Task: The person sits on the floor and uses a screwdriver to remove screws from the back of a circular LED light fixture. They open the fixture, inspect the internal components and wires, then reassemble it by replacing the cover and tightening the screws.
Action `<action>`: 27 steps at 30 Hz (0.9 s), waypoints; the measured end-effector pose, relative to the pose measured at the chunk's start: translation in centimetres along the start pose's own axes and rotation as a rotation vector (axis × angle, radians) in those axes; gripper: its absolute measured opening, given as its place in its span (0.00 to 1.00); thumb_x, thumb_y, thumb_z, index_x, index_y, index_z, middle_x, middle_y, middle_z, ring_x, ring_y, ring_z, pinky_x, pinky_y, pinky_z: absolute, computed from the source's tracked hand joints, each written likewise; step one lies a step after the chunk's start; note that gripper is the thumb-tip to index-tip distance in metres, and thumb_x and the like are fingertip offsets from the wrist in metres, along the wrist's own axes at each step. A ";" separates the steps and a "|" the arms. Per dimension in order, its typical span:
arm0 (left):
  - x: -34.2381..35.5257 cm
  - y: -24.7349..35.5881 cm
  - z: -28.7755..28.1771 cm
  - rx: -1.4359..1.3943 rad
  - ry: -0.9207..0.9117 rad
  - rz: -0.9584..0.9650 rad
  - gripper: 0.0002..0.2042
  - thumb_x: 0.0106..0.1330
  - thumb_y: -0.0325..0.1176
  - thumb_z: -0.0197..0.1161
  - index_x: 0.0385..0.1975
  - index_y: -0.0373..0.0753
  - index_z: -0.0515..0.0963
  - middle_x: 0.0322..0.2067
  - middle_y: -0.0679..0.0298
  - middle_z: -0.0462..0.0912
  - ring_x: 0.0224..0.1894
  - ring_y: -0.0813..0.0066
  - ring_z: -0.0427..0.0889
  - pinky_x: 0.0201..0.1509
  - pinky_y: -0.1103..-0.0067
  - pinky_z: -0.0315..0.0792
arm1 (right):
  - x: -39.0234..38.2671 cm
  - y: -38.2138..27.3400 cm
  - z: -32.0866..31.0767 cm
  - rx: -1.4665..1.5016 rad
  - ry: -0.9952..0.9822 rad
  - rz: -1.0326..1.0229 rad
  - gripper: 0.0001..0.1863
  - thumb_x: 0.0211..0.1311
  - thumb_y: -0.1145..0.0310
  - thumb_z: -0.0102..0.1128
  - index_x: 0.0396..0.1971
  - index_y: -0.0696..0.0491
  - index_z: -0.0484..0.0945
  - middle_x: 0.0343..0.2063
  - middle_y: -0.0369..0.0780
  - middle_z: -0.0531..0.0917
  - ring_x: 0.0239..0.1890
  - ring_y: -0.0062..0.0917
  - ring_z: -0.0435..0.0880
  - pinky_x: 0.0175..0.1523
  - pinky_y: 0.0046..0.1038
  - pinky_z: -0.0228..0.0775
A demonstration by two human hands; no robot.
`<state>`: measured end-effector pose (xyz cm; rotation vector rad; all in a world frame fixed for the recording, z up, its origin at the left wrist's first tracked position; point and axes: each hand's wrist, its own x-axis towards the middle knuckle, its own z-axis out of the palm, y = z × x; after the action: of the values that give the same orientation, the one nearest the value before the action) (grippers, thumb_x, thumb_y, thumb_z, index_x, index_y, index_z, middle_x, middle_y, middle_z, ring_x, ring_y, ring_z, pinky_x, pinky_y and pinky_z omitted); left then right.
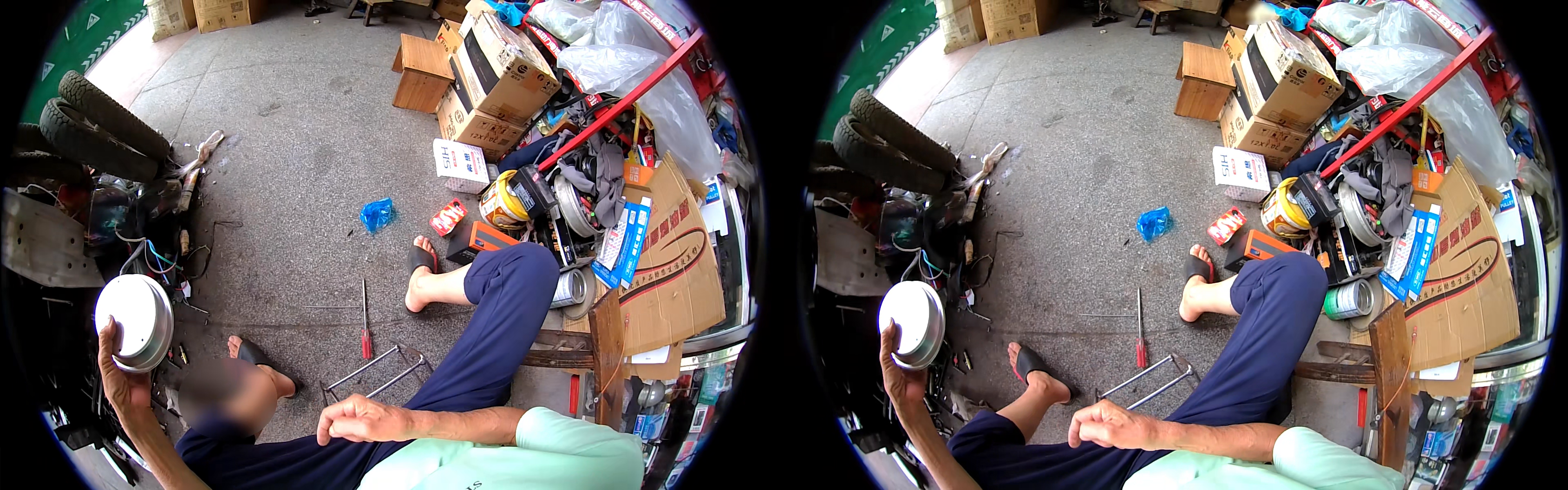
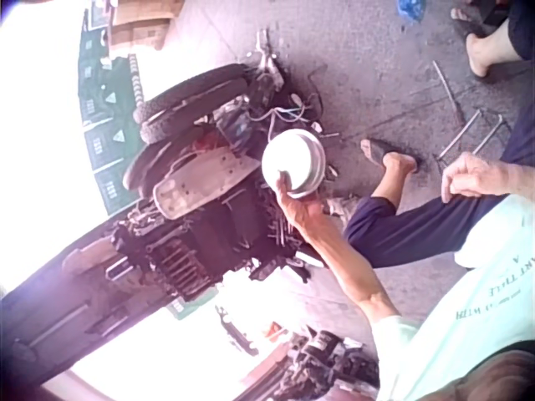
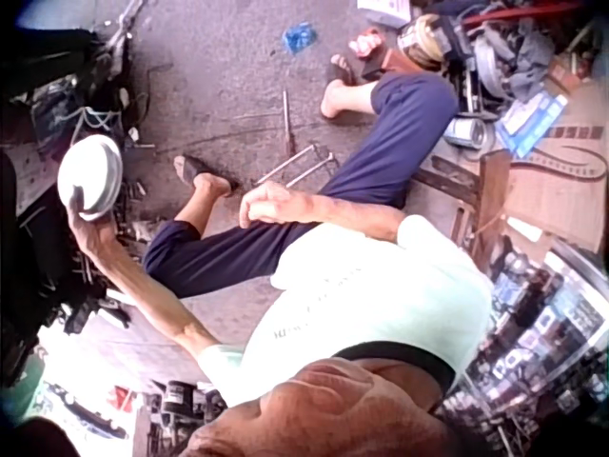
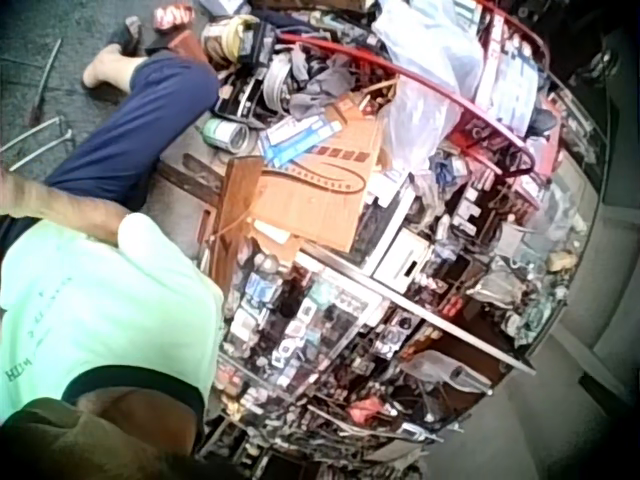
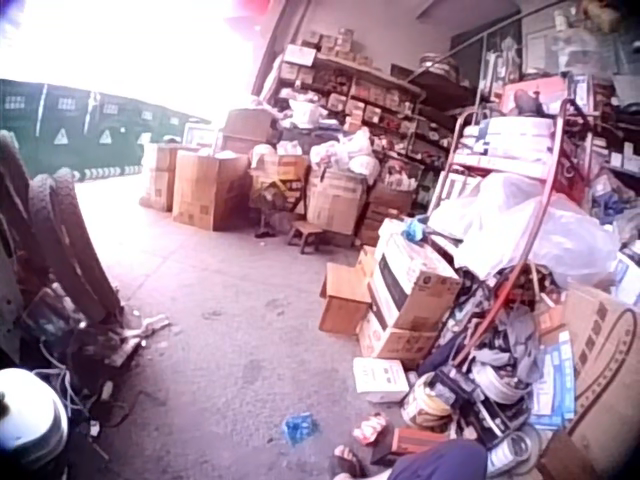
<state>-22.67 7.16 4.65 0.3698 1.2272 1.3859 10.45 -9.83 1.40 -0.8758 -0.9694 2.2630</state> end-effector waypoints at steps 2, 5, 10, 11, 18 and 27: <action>0.0 0.1 -0.2 0.003 0.017 0.007 0.19 0.55 0.41 0.66 0.46 0.43 0.75 0.44 0.69 0.78 0.46 0.72 0.78 0.50 0.70 0.75 | -0.8 -3.3 1.3 -0.426 -0.067 -0.038 0.11 0.58 0.68 0.47 0.31 0.58 0.76 0.14 0.34 0.72 0.16 0.22 0.70 0.27 0.28 0.63; 0.2 0.2 0.1 0.026 0.027 -0.028 0.19 0.54 0.40 0.66 0.45 0.43 0.76 0.44 0.69 0.78 0.47 0.72 0.77 0.50 0.70 0.75 | -1.9 -5.0 3.0 -1.187 -0.190 -0.201 0.10 0.56 0.67 0.48 0.33 0.59 0.71 0.15 0.42 0.75 0.21 0.34 0.76 0.27 0.33 0.63; -0.5 0.7 0.4 0.025 0.052 -0.023 0.17 0.52 0.37 0.68 0.42 0.42 0.77 0.42 0.69 0.79 0.45 0.73 0.78 0.51 0.70 0.74 | -1.3 -16.9 5.1 -1.199 -0.557 -0.164 0.13 0.55 0.67 0.47 0.37 0.60 0.67 0.17 0.42 0.74 0.26 0.38 0.76 0.32 0.35 0.62; -0.3 0.6 0.4 0.014 0.040 -0.013 0.17 0.52 0.37 0.68 0.41 0.42 0.77 0.41 0.69 0.79 0.45 0.73 0.78 0.51 0.71 0.74 | -1.3 -16.7 5.6 -1.009 -0.414 -0.538 0.15 0.59 0.64 0.48 0.39 0.61 0.66 0.18 0.39 0.76 0.27 0.31 0.78 0.30 0.32 0.63; -0.3 0.5 1.7 0.009 0.067 -0.019 0.17 0.51 0.36 0.69 0.41 0.41 0.76 0.40 0.70 0.78 0.44 0.74 0.77 0.49 0.71 0.74 | 3.7 -7.1 -14.0 -1.688 -0.148 0.670 0.19 0.51 0.61 0.46 0.42 0.54 0.72 0.36 0.42 0.72 0.41 0.34 0.70 0.44 0.31 0.60; -1.5 0.4 2.6 0.061 0.106 0.057 0.21 0.48 0.34 0.71 0.42 0.37 0.74 0.39 0.65 0.79 0.39 0.71 0.80 0.39 0.75 0.78 | 3.7 2.6 -26.4 -1.850 -0.363 1.264 0.27 0.58 0.58 0.36 0.56 0.51 0.68 0.59 0.42 0.67 0.63 0.31 0.62 0.63 0.32 0.53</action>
<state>-20.43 7.11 6.62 0.3804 1.3575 1.4340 26.76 2.42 -15.99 -2.1636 -3.5764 1.4841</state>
